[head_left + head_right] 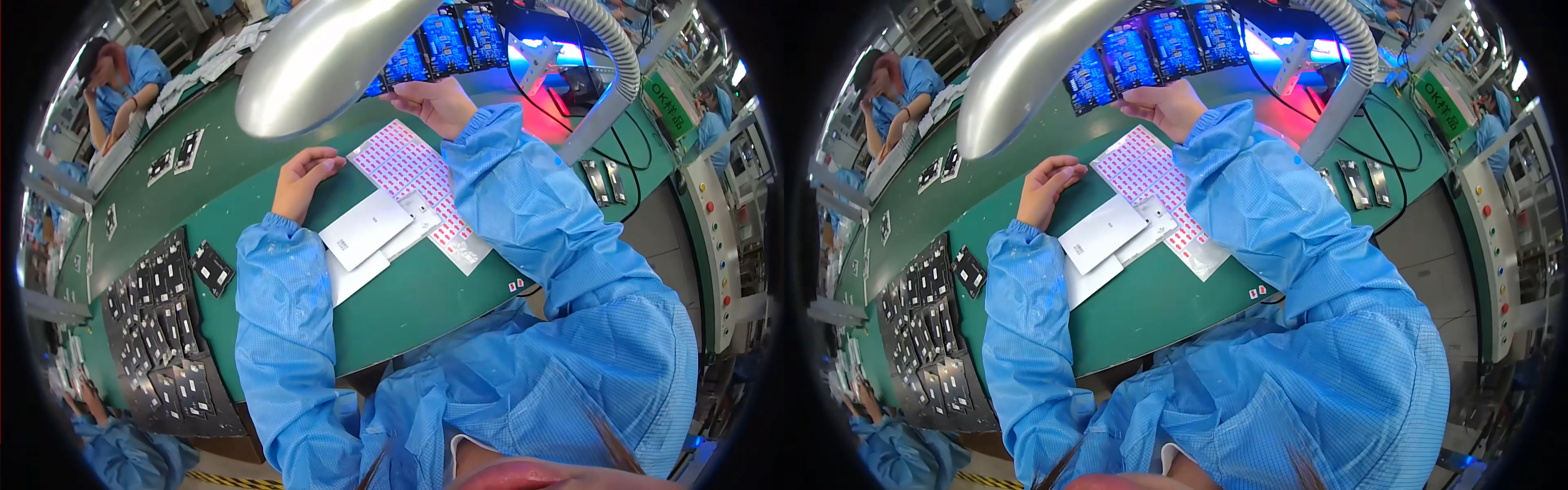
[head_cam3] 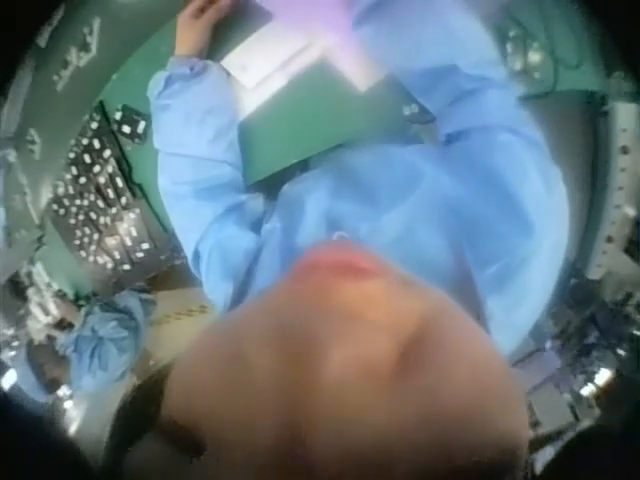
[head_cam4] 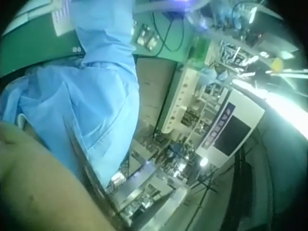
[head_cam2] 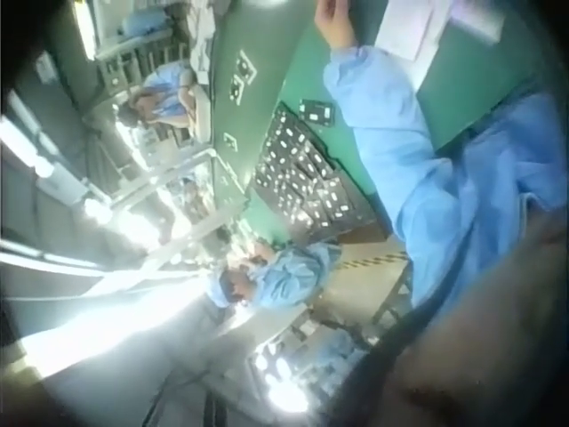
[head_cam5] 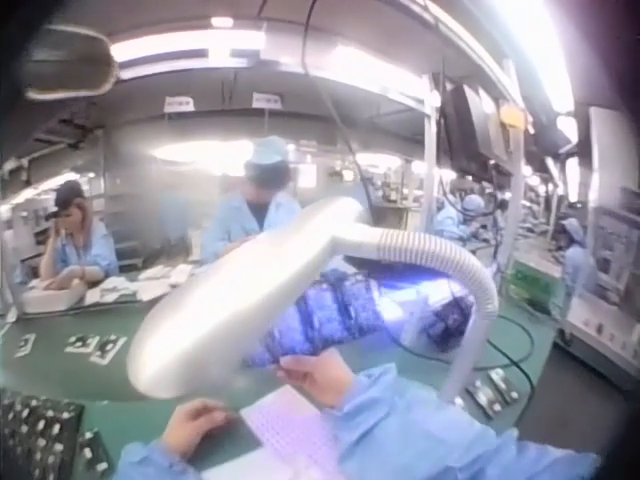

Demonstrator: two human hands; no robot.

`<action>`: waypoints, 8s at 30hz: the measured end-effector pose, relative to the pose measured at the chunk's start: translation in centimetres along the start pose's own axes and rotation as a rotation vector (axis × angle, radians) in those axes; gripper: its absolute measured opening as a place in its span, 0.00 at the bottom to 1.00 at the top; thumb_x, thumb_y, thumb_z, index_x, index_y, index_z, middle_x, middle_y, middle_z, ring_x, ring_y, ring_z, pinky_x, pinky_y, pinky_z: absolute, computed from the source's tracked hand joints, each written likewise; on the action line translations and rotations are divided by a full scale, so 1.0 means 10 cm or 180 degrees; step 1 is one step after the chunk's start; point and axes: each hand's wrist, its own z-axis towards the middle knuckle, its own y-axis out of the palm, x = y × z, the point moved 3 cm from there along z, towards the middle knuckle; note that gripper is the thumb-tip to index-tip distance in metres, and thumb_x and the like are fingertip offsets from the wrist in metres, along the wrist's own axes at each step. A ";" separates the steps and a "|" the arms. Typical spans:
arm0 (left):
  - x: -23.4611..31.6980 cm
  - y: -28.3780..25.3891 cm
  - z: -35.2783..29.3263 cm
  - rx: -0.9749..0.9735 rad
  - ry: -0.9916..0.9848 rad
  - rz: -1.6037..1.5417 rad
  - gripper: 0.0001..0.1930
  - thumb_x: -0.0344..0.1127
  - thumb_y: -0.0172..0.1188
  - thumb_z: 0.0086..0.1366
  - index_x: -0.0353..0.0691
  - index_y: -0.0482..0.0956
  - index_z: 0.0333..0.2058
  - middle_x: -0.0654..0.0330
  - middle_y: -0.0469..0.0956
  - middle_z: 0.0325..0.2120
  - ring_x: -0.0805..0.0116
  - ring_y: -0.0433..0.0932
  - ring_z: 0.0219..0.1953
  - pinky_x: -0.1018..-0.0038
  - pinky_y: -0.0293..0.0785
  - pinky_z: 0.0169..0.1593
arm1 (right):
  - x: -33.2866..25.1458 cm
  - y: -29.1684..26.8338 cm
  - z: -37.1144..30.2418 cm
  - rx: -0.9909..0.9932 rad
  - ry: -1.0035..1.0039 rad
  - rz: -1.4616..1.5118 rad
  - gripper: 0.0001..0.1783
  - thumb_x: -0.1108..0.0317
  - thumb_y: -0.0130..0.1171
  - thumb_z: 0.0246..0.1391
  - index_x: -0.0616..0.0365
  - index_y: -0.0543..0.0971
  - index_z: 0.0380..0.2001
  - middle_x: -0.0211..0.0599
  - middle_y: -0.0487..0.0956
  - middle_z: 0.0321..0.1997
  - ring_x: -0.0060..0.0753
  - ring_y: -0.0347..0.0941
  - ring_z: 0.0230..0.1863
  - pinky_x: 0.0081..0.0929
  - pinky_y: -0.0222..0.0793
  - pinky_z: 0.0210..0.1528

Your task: Inspecting circuit boards and applying labels or stickers at a manual assembly station.

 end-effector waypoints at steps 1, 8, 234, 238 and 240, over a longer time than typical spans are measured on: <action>-0.01 0.00 0.00 -0.0034 -0.0025 0.0014 0.12 0.29 0.54 0.59 0.31 0.72 0.41 0.54 0.77 0.36 0.68 0.75 0.42 0.75 0.68 0.49 | 0.00 0.01 -0.02 0.0001 0.0023 -0.0015 0.12 0.78 0.55 0.47 0.66 0.75 0.38 0.40 0.78 0.36 0.34 0.76 0.38 0.21 0.73 0.39; 0.01 -0.02 0.01 0.0027 0.0013 0.0161 0.11 0.28 0.52 0.60 0.30 0.72 0.41 0.54 0.76 0.36 0.67 0.75 0.42 0.76 0.68 0.49 | 0.02 0.10 -0.08 0.0020 0.0138 -0.0059 0.10 0.78 0.57 0.46 0.65 0.76 0.36 0.41 0.78 0.35 0.37 0.76 0.39 0.22 0.73 0.38; 0.71 0.64 -0.62 0.0455 -0.0521 -0.1087 0.23 0.22 0.60 0.51 0.34 0.67 0.48 0.57 0.73 0.42 0.64 0.72 0.45 0.67 0.66 0.52 | 0.21 0.58 -0.68 -0.0763 0.0417 -0.0143 0.19 0.67 0.46 0.55 0.60 0.63 0.51 0.42 0.74 0.40 0.32 0.75 0.35 0.24 0.75 0.35; 0.72 0.72 -0.48 0.0496 -0.0380 -0.1064 0.22 0.19 0.55 0.53 0.33 0.65 0.49 0.55 0.72 0.44 0.60 0.71 0.48 0.64 0.64 0.54 | 0.13 0.55 -0.70 -0.0759 0.0425 0.0117 0.17 0.62 0.48 0.54 0.60 0.68 0.43 0.37 0.75 0.34 0.27 0.74 0.31 0.23 0.74 0.32; 0.77 0.76 -0.47 0.0602 -0.0219 -0.1141 0.22 0.19 0.54 0.54 0.34 0.64 0.49 0.55 0.71 0.46 0.61 0.69 0.49 0.65 0.63 0.55 | 0.11 0.50 -0.64 -0.0751 0.0308 0.0143 0.18 0.61 0.52 0.51 0.62 0.70 0.42 0.37 0.75 0.34 0.27 0.74 0.30 0.23 0.73 0.32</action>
